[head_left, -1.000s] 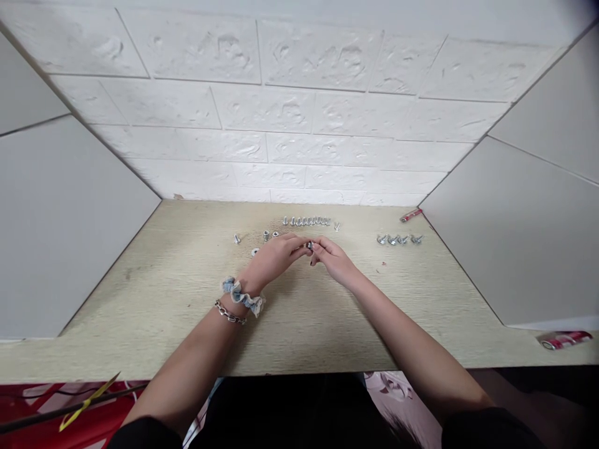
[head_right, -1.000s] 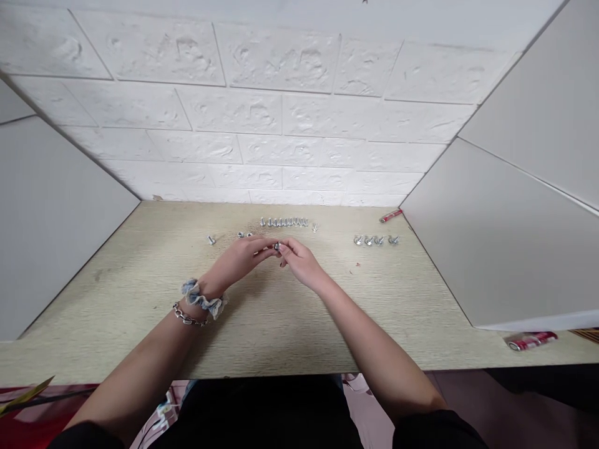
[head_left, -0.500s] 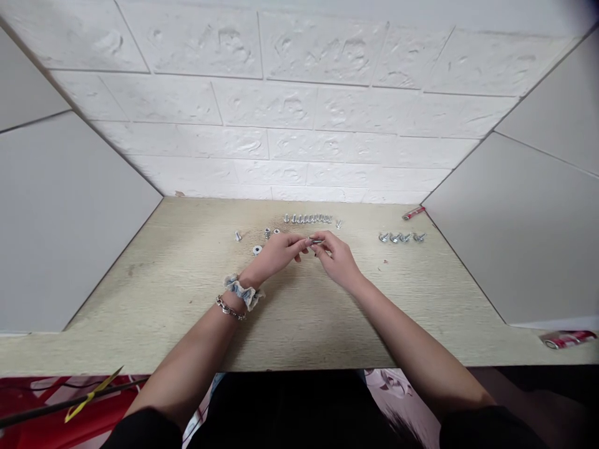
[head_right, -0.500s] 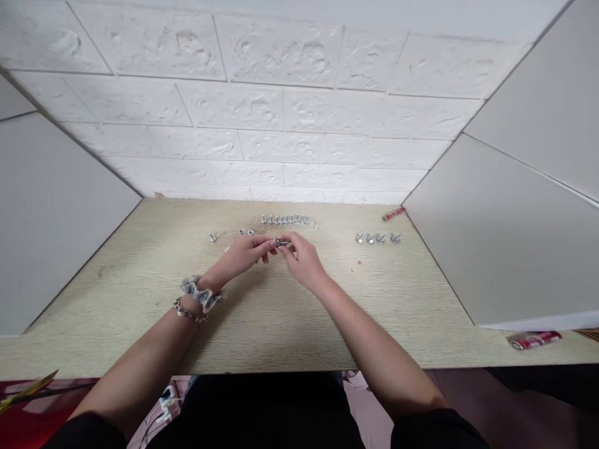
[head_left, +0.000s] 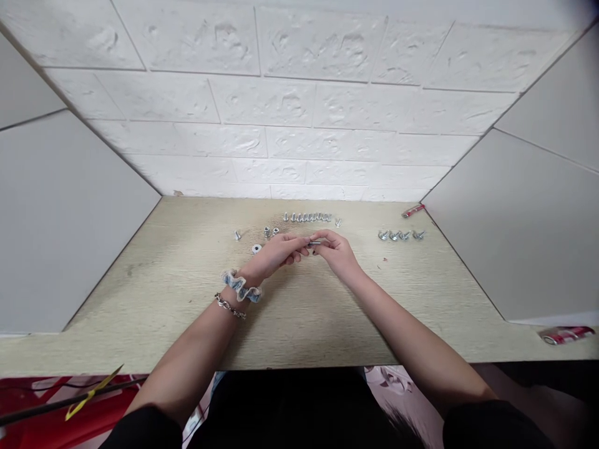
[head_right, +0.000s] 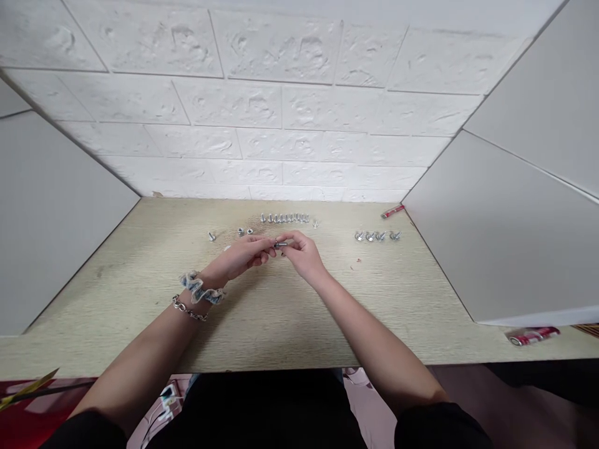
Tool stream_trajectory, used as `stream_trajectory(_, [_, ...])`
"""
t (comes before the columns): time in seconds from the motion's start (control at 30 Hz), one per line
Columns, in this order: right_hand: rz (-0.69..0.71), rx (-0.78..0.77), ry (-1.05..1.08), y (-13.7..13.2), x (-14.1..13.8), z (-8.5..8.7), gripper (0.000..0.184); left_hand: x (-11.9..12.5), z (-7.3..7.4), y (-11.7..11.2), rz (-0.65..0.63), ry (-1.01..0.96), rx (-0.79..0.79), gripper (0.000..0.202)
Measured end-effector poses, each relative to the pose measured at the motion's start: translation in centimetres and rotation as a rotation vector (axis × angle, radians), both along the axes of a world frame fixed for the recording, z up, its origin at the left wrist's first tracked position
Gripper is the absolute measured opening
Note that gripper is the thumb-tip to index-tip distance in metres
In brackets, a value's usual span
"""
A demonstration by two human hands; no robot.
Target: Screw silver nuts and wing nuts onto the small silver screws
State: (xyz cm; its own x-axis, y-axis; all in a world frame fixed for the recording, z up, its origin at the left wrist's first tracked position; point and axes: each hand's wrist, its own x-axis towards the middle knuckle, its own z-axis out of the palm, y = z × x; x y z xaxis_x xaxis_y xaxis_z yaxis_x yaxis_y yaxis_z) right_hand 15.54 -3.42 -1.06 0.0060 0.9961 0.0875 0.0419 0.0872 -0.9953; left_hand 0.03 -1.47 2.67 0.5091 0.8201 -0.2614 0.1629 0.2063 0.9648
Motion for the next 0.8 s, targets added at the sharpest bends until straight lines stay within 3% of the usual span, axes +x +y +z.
stream_trajectory(0.17, [-0.052,-0.034,0.105,0.46,0.38,-0.28,0.027,0.07,0.06,0.07,0.069,0.012,-0.018,0.034])
stream_trajectory(0.3, [0.007,-0.135,0.156,0.77,0.52,-0.40,0.019,0.13,-0.06,0.18,0.085,0.006,0.046,0.029])
stream_trajectory(0.4, [0.103,-0.203,0.053,0.69,0.33,-0.51,0.047,0.15,-0.34,0.23,0.029,0.020,0.122,0.025])
stream_trajectory(0.47, [0.137,-0.218,-0.005,0.52,0.17,-0.63,0.055,0.14,-0.56,0.27,-0.032,0.048,0.177,0.025])
stream_trajectory(0.6, [0.154,-0.144,-0.100,0.18,0.10,-0.83,0.053,0.07,-0.74,0.28,-0.071,0.085,0.229,0.026])
stream_trajectory(0.8, [0.115,0.008,-0.303,-0.12,0.30,-0.55,0.039,0.03,-0.16,0.09,0.006,0.089,0.164,0.032])
